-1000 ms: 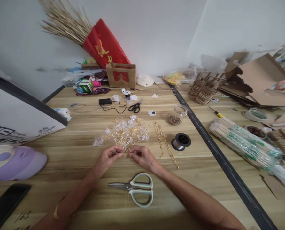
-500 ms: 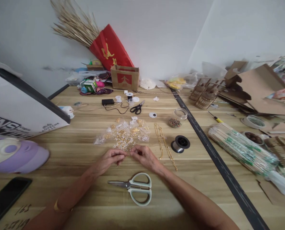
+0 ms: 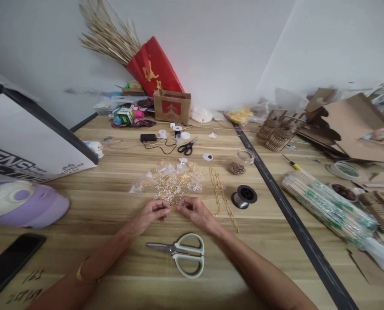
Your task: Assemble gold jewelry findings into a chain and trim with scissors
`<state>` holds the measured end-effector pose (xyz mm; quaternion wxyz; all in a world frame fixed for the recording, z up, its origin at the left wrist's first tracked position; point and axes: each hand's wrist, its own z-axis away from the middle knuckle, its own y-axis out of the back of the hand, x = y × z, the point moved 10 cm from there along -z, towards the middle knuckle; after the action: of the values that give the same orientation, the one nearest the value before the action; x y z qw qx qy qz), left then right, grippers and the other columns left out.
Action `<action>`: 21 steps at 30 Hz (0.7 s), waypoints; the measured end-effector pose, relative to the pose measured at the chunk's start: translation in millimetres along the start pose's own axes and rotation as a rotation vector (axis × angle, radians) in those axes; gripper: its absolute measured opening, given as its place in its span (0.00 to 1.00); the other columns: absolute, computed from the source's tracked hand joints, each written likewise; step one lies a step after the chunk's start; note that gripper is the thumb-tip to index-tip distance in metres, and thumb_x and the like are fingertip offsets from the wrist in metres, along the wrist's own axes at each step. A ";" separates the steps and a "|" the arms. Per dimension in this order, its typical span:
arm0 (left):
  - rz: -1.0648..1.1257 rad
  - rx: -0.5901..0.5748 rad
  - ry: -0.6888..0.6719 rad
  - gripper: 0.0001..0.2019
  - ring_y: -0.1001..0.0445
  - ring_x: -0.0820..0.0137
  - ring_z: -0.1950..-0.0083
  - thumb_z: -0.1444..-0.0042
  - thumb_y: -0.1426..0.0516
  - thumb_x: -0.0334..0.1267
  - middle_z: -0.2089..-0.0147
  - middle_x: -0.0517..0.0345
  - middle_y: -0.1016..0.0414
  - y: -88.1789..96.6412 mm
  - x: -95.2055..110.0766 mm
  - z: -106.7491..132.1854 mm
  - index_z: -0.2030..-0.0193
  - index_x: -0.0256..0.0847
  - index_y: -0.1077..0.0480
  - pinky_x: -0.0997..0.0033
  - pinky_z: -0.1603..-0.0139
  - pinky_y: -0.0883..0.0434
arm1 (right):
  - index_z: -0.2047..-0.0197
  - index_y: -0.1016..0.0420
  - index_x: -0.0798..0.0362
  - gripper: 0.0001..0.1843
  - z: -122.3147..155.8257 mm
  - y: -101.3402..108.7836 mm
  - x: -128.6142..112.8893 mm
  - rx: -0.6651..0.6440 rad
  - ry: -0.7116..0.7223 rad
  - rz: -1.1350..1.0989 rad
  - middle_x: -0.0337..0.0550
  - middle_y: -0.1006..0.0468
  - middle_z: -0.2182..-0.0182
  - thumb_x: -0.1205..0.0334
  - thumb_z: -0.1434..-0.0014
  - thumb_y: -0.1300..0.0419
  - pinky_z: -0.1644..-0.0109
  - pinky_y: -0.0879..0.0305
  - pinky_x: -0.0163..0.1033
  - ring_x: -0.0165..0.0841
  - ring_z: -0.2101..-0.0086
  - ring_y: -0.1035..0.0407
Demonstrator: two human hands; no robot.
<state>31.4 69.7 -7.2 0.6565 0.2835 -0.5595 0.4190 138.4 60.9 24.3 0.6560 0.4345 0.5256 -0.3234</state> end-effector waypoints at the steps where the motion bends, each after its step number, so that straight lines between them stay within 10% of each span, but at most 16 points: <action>1: -0.004 0.002 -0.003 0.16 0.35 0.77 0.75 0.57 0.37 0.46 0.77 0.63 0.33 0.0 1.2 0.0 0.71 0.34 0.31 0.76 0.72 0.36 | 0.70 0.32 0.57 0.19 -0.3 0.0 1.4 0.000 -0.005 -0.010 0.34 0.39 0.80 0.47 0.43 0.45 0.75 0.53 0.31 0.24 0.78 0.48; 21: -0.420 0.157 -0.228 0.06 0.31 0.71 0.69 0.50 0.43 0.36 0.72 0.56 0.26 3.1 28.4 4.9 0.71 0.34 0.28 0.73 0.66 0.34 | 0.72 0.31 0.56 0.20 -2.4 -5.2 9.4 0.000 -0.057 -0.144 0.33 0.38 0.81 0.45 0.48 0.41 0.76 0.53 0.31 0.24 0.79 0.48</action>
<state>26.9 73.7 21.2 0.6380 0.4891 -0.5243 0.2808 135.1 61.3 13.9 0.6456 0.3862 0.5367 -0.3822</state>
